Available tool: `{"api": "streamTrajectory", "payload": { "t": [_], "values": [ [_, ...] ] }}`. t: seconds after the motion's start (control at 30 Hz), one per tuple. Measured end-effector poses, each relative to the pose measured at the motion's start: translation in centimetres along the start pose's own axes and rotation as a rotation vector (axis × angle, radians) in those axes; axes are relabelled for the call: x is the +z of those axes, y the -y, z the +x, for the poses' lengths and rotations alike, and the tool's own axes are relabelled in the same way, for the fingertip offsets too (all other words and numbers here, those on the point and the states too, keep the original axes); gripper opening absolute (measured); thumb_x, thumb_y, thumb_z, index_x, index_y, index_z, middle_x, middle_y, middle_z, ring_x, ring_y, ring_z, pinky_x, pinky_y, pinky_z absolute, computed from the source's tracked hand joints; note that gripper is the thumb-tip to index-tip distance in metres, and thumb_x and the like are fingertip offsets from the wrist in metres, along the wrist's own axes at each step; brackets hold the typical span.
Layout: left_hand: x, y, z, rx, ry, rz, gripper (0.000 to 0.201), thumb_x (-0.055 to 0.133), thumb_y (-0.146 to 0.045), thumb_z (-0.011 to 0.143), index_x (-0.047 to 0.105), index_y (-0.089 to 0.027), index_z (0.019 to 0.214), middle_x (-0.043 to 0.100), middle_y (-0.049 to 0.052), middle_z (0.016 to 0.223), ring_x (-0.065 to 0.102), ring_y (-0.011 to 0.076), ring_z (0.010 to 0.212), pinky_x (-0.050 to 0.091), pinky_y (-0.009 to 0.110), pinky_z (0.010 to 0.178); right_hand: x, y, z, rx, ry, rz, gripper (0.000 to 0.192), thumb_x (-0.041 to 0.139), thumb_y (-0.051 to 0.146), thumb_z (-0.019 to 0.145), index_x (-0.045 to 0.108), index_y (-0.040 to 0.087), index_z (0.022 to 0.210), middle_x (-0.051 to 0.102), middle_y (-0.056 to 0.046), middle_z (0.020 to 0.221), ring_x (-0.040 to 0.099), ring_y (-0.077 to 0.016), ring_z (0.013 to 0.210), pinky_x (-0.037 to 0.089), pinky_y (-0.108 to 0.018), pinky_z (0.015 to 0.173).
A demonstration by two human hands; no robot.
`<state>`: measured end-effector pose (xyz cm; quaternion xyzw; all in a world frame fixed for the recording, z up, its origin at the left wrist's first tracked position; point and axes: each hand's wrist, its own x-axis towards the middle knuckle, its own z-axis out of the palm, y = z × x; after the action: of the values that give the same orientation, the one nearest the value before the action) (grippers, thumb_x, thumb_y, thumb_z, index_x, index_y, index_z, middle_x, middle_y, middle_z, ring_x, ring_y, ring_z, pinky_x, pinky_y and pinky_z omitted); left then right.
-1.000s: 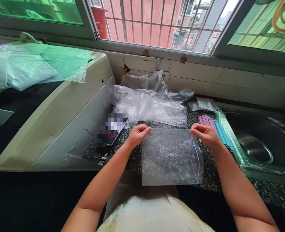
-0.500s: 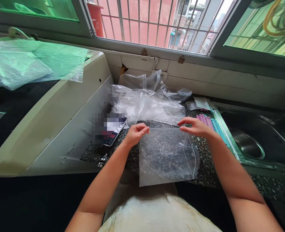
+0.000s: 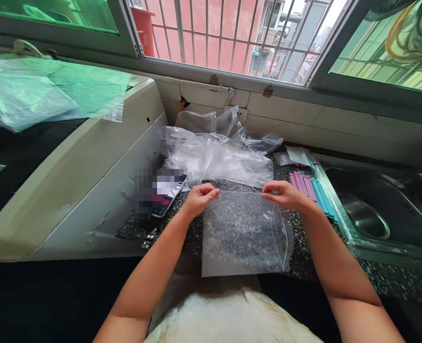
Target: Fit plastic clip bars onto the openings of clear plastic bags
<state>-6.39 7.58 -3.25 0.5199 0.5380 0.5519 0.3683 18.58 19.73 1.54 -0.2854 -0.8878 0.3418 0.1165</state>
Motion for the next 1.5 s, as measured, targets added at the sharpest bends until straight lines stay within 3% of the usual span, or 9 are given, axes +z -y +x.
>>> {"api": "streamTrajectory", "payload": {
  "t": [0.13, 0.3, 0.47, 0.8, 0.93, 1.17, 1.37, 1.5],
  "values": [
    [-0.2, 0.0, 0.0, -0.018, 0.067, -0.001, 0.03, 0.061, -0.042, 0.069, 0.064, -0.015, 0.059, 0.058, 0.002, 0.059, 0.048, 0.0126, 0.059, 0.037, 0.024, 0.056, 0.0, -0.1, -0.2, -0.014, 0.028, -0.012, 0.03, 0.056, 0.046, 0.076, 0.059, 0.019, 0.063, 0.06, -0.002, 0.064, 0.052, -0.0139, 0.064, 0.041, -0.027, 0.063],
    [-0.3, 0.2, 0.1, -0.028, 0.065, 0.068, 0.023, 0.063, -0.037, 0.069, 0.067, -0.014, 0.068, 0.06, 0.003, 0.065, 0.052, 0.0137, 0.062, 0.04, 0.024, 0.058, 0.5, -0.1, 0.0, -0.052, 0.073, -0.037, 0.027, 0.055, 0.041, 0.078, 0.059, 0.019, 0.064, 0.06, -0.002, 0.065, 0.051, -0.0138, 0.064, 0.04, -0.027, 0.064],
    [-0.4, 0.3, 0.1, 0.068, 0.176, 0.248, 0.017, 0.065, -0.028, 0.069, 0.065, -0.016, 0.057, 0.057, 0.002, 0.061, 0.051, 0.0132, 0.062, 0.04, 0.025, 0.061, 1.4, 0.6, 0.4, -0.094, 0.083, -0.055, 0.026, 0.053, 0.04, 0.078, 0.06, 0.018, 0.064, 0.06, -0.002, 0.065, 0.051, -0.0138, 0.065, 0.04, -0.027, 0.064],
    [-0.5, 0.0, 0.0, 0.057, 0.213, 0.315, 0.02, 0.058, -0.024, 0.074, 0.059, -0.014, 0.057, 0.052, 0.0, 0.062, 0.048, 0.0122, 0.064, 0.038, 0.024, 0.063, 1.6, 0.2, 0.5, -0.115, -0.003, -0.056, 0.028, 0.053, 0.039, 0.081, 0.059, 0.017, 0.066, 0.06, -0.003, 0.066, 0.051, -0.0127, 0.065, 0.04, -0.025, 0.062],
    [-0.7, -0.2, -0.1, 0.025, 0.221, 0.318, 0.02, 0.056, -0.026, 0.076, 0.057, -0.014, 0.059, 0.05, 0.0, 0.064, 0.047, 0.0117, 0.064, 0.038, 0.024, 0.062, 1.5, 0.1, 0.6, -0.111, -0.098, -0.04, 0.023, 0.056, 0.037, 0.08, 0.06, 0.017, 0.068, 0.06, -0.003, 0.066, 0.052, -0.0125, 0.064, 0.04, -0.025, 0.061],
    [-0.9, 0.3, -0.1, -0.028, 0.311, 0.407, 0.019, 0.054, -0.026, 0.078, 0.059, -0.014, 0.063, 0.051, 0.0, 0.064, 0.047, 0.012, 0.063, 0.038, 0.024, 0.06, 1.8, 0.4, 0.8, -0.119, -0.183, -0.025, 0.02, 0.058, 0.034, 0.078, 0.06, 0.017, 0.068, 0.06, -0.003, 0.067, 0.054, -0.0136, 0.065, 0.042, -0.027, 0.063],
    [-0.4, 0.8, -0.2, 0.22, 0.141, 0.817, 0.016, 0.059, -0.03, 0.08, 0.069, -0.018, 0.078, 0.061, 0.006, 0.08, 0.051, 0.0201, 0.083, 0.039, 0.034, 0.078, 2.9, 0.9, 1.1, -0.163, -0.215, -0.07, 0.02, 0.057, 0.031, 0.08, 0.061, 0.017, 0.066, 0.061, -0.003, 0.066, 0.054, -0.0143, 0.065, 0.042, -0.028, 0.065],
    [0.0, 0.8, -0.3, 0.298, 0.157, 0.948, 0.021, 0.056, -0.036, 0.082, 0.071, -0.02, 0.082, 0.06, 0.007, 0.082, 0.05, 0.0225, 0.087, 0.037, 0.039, 0.081, 3.4, 0.9, 1.4, -0.166, -0.249, -0.075, 0.023, 0.056, 0.034, 0.081, 0.06, 0.017, 0.065, 0.061, -0.003, 0.065, 0.054, -0.0147, 0.066, 0.042, -0.028, 0.065]
  ]
}}
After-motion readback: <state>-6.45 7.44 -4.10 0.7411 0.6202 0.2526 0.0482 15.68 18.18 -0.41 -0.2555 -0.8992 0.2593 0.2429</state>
